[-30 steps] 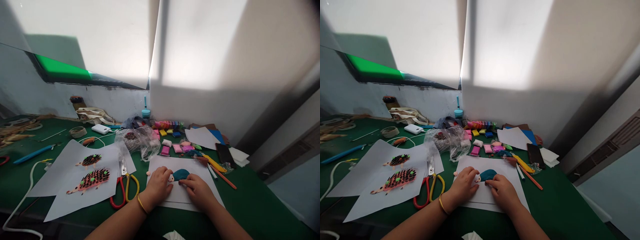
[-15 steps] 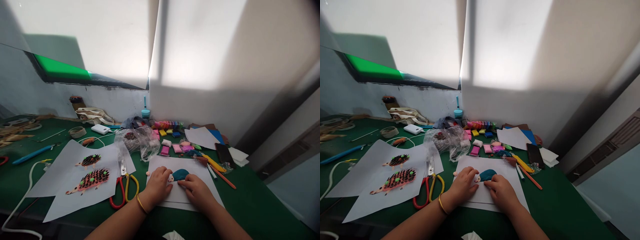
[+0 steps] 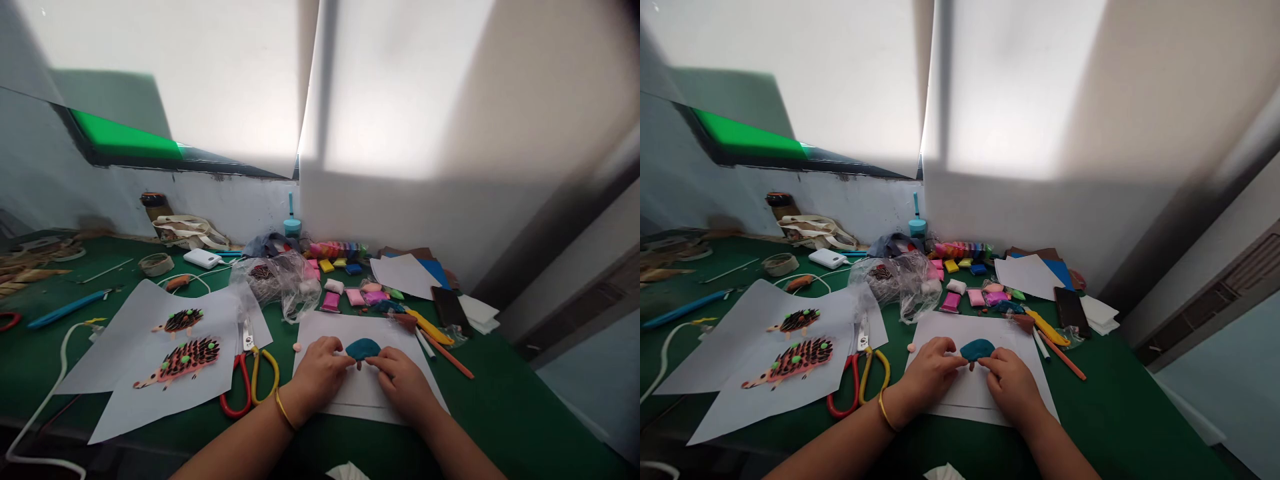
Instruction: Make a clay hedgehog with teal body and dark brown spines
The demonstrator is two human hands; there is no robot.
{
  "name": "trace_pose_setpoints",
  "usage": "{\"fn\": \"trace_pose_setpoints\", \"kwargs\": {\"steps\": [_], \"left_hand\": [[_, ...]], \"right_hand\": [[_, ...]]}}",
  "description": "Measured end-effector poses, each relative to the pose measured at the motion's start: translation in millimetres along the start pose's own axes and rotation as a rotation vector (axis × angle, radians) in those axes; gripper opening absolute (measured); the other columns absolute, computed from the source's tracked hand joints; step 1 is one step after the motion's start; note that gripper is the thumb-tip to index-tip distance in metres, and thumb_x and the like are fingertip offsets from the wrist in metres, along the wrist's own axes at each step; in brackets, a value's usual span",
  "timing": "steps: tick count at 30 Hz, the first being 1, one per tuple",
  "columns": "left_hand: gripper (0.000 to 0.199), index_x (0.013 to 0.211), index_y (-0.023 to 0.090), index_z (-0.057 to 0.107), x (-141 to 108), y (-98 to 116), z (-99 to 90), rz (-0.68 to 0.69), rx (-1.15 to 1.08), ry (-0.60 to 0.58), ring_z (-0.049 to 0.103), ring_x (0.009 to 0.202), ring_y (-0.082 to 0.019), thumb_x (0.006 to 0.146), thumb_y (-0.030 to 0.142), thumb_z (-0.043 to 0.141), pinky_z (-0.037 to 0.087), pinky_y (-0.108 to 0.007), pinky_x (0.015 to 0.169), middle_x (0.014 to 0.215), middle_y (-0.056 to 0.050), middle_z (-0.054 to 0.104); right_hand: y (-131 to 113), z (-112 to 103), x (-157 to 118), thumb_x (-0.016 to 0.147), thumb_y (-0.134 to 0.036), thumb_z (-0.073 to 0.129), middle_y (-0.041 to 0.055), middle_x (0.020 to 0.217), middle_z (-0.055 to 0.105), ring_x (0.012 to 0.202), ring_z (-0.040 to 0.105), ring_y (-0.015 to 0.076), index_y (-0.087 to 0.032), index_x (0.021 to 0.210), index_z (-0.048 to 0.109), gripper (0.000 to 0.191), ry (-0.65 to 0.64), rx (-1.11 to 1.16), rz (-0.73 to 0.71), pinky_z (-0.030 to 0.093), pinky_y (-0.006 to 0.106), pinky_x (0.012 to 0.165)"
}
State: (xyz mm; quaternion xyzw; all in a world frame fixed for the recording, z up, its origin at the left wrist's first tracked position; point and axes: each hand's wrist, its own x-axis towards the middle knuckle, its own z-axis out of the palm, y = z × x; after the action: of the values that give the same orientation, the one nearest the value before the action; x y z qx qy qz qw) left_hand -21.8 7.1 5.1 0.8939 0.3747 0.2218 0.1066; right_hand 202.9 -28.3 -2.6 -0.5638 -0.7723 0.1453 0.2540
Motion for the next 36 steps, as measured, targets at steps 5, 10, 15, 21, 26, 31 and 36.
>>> {"fn": "trace_pose_setpoints", "kwargs": {"steps": [5, 10, 15, 21, 26, 31, 36], "left_hand": [[0.034, 0.118, 0.038, 0.065, 1, -1, 4.2, 0.082, 0.040, -0.016, 0.051, 0.105, -0.022, 0.093, 0.019, 0.052, 0.043, -0.038, 0.089, 0.111, -0.005, 0.056], [0.040, 0.126, 0.038, 0.059, 2, 3, 2.4, 0.119, 0.103, -0.057, 0.049, 0.105, -0.022, 0.093, 0.018, 0.051, 0.041, -0.038, 0.090, 0.112, -0.006, 0.055], [0.036, 0.124, 0.037, 0.059, 1, 6, 0.6, 0.136, 0.154, -0.082, 0.048, 0.104, -0.024, 0.093, 0.022, 0.052, 0.040, -0.040, 0.090, 0.111, -0.006, 0.055], [0.047, 0.134, 0.039, 0.050, 1, 7, -3.4, 0.122, 0.137, -0.076, 0.047, 0.109, -0.024, 0.093, 0.017, 0.048, 0.041, -0.040, 0.092, 0.116, -0.006, 0.053], [0.039, 0.128, 0.036, 0.057, 2, 7, -2.8, 0.122, 0.146, -0.090, 0.047, 0.109, -0.025, 0.093, 0.021, 0.051, 0.040, -0.040, 0.093, 0.116, -0.007, 0.055], [0.043, 0.132, 0.037, 0.054, 1, 6, -1.7, 0.117, 0.138, -0.080, 0.048, 0.109, -0.024, 0.092, 0.019, 0.049, 0.039, -0.041, 0.093, 0.118, -0.006, 0.054], [0.048, 0.133, 0.036, 0.051, 2, 7, -1.6, 0.089, 0.145, -0.104, 0.048, 0.109, -0.025, 0.090, 0.015, 0.049, 0.040, -0.042, 0.093, 0.120, -0.005, 0.053]], "right_hand": [[1, 3, -5, 0.083, -0.014, 0.045, 0.0085, 0.101, 0.066, 0.097, 0.060, 0.0229, -0.023, 0.115, 0.071, 0.042, -0.059, 0.010, -0.003, 0.050, 0.037, 0.089], [0, 6, -4, 0.083, -0.015, 0.044, 0.0087, 0.102, 0.066, 0.098, 0.060, 0.0230, -0.022, 0.119, 0.070, 0.044, -0.048, 0.019, 0.012, 0.050, 0.036, 0.089], [4, 7, -3, 0.085, -0.016, 0.043, 0.0089, 0.103, 0.065, 0.099, 0.060, 0.0233, -0.022, 0.118, 0.070, 0.043, -0.035, 0.073, 0.056, 0.050, 0.037, 0.090], [10, 7, -1, 0.084, -0.017, 0.043, 0.0081, 0.100, 0.065, 0.095, 0.061, 0.0220, -0.023, 0.116, 0.070, 0.042, -0.004, 0.126, 0.082, 0.051, 0.035, 0.087], [12, 6, 0, 0.087, -0.020, 0.041, 0.0079, 0.101, 0.065, 0.096, 0.062, 0.0216, -0.022, 0.113, 0.069, 0.039, 0.042, 0.171, 0.112, 0.051, 0.035, 0.089], [9, 4, -1, 0.089, -0.024, 0.040, 0.0083, 0.104, 0.065, 0.099, 0.062, 0.0216, -0.020, 0.111, 0.068, 0.037, 0.044, 0.185, 0.146, 0.050, 0.034, 0.089], [11, -4, 8, 0.090, -0.026, 0.040, 0.0079, 0.109, 0.066, 0.102, 0.062, 0.0215, -0.021, 0.111, 0.066, 0.034, 0.028, 0.149, 0.166, 0.049, 0.034, 0.090]]}}
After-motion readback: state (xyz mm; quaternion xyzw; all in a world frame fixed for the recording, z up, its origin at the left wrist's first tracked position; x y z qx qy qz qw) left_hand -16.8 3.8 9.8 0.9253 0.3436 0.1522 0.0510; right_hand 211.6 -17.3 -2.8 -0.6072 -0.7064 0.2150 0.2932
